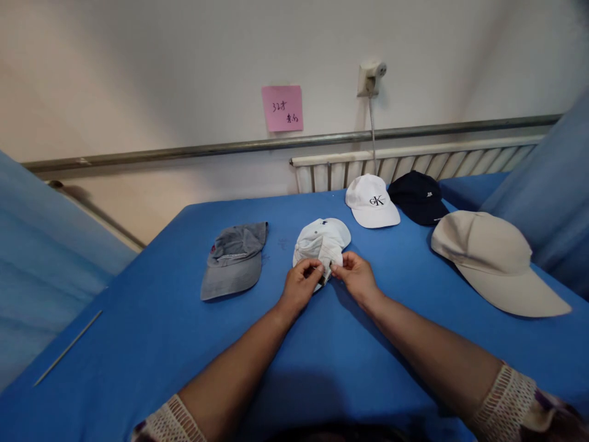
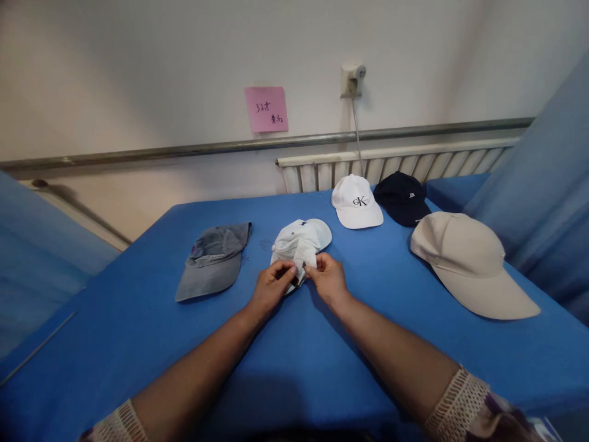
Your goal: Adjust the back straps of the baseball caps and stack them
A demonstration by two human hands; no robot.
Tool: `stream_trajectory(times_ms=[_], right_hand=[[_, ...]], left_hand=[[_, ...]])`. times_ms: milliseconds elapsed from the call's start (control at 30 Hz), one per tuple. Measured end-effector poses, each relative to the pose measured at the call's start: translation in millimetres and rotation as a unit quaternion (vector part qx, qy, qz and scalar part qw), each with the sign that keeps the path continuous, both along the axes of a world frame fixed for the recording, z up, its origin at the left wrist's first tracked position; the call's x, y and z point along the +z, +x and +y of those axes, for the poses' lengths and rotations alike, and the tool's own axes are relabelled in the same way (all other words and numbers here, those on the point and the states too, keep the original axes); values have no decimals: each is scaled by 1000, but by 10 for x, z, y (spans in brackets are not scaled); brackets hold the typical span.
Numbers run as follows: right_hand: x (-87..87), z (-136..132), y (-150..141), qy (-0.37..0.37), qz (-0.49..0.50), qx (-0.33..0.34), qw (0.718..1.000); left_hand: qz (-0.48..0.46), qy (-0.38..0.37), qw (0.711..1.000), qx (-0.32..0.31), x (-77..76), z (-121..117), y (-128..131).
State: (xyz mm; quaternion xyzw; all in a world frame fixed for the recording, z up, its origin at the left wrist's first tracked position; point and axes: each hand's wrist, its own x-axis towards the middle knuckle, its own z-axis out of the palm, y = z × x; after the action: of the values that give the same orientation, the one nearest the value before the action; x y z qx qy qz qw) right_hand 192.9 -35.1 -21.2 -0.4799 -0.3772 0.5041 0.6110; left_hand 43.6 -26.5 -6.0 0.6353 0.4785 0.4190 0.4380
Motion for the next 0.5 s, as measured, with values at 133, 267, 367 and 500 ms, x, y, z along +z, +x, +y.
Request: stream_trajectory(times_ms=[133, 267, 367, 500], right_hand=[[-103, 18, 7, 17, -34, -7, 999], [-168, 15, 5, 19, -68, -5, 997], [-167, -4, -4, 29, -103, -1, 994], [-126, -48, -10, 49, -164, 8, 985]], left_hand=[[-70, -75, 995, -16, 64, 7, -12], [-97, -101, 990, -18, 109, -11, 3], [-94, -97, 991, 6, 135, -28, 26], [-88, -84, 992, 44, 156, -43, 47]])
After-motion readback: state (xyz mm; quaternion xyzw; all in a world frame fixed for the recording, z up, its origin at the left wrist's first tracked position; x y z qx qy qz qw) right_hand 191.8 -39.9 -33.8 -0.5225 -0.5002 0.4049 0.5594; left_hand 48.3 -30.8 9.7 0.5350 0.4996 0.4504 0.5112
